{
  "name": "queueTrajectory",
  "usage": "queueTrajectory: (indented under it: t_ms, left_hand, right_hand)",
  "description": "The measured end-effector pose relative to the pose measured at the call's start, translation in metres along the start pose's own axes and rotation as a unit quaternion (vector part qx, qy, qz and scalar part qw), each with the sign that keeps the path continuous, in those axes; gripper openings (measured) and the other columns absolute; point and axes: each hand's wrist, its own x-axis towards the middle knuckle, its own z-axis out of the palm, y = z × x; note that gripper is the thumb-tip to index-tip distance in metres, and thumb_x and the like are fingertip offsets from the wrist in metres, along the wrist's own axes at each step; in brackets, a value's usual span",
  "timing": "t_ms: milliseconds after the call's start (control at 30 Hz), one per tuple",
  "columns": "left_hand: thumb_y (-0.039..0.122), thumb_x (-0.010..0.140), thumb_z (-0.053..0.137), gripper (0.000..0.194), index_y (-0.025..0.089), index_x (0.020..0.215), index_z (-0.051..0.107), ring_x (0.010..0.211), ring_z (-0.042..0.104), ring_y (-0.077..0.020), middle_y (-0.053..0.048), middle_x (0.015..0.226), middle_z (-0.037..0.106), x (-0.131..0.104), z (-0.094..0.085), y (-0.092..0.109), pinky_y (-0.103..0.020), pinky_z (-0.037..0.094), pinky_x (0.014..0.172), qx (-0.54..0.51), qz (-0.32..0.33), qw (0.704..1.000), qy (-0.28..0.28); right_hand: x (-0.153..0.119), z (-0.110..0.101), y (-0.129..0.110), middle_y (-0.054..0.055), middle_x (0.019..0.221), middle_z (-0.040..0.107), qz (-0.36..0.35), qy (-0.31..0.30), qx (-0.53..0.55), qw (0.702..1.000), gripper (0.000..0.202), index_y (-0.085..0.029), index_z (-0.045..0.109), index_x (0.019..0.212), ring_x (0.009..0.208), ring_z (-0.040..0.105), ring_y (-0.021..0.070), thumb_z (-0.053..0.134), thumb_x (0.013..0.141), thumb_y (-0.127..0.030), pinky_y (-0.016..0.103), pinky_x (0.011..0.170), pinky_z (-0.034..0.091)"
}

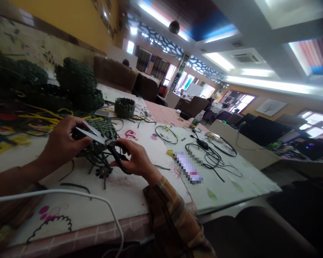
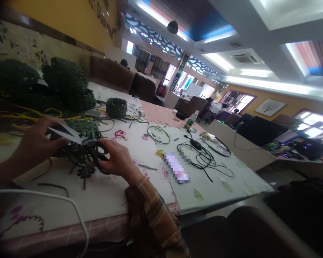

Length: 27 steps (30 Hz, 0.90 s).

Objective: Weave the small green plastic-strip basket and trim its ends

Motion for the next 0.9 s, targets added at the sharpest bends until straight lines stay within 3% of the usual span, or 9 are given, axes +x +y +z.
queueTrajectory:
  t_ms: [467, 633, 900]
  left_hand:
    - [0.049, 0.071, 0.057, 0.04, 0.022, 0.1, 0.059, 0.095, 0.062, -0.0274, -0.006, 0.101, 0.061, 0.0, -0.002, 0.005, -0.042, 0.052, 0.089, -0.002, -0.014, 1.0, -0.011]
    - [0.051, 0.072, 0.059, 0.04, 0.022, 0.099, 0.06, 0.099, 0.063, -0.0281, -0.007, 0.103, 0.062, 0.0, -0.001, 0.009, -0.043, 0.052, 0.091, -0.01, -0.032, 0.999, -0.006]
    - [0.054, 0.073, 0.063, 0.038, 0.022, 0.095, 0.061, 0.094, 0.061, -0.0265, -0.006, 0.099, 0.062, 0.001, 0.0, 0.01, -0.044, 0.052, 0.094, -0.013, -0.079, 0.997, 0.015]
  right_hand:
    - [0.0, -0.002, -0.006, 0.009, 0.108, 0.075, 0.007, -0.009, -0.012, 1.0, 0.055, -0.016, 0.063, 0.13, 0.083, 0.065, 0.0161, 0.081, 0.084, -0.041, 0.028, 0.077, 0.053]
    - [0.0, 0.0, -0.012, 0.006, 0.102, 0.076, 0.035, -0.002, -0.01, 0.999, 0.044, -0.018, 0.066, 0.125, 0.077, 0.065, 0.0146, 0.076, 0.085, -0.034, 0.025, 0.073, 0.052]
    - [-0.002, 0.013, -0.009, 0.003, 0.087, 0.075, 0.108, 0.05, 0.013, 0.993, 0.042, -0.018, 0.067, 0.121, 0.071, 0.065, 0.0142, 0.072, 0.086, -0.041, 0.025, 0.07, 0.05]
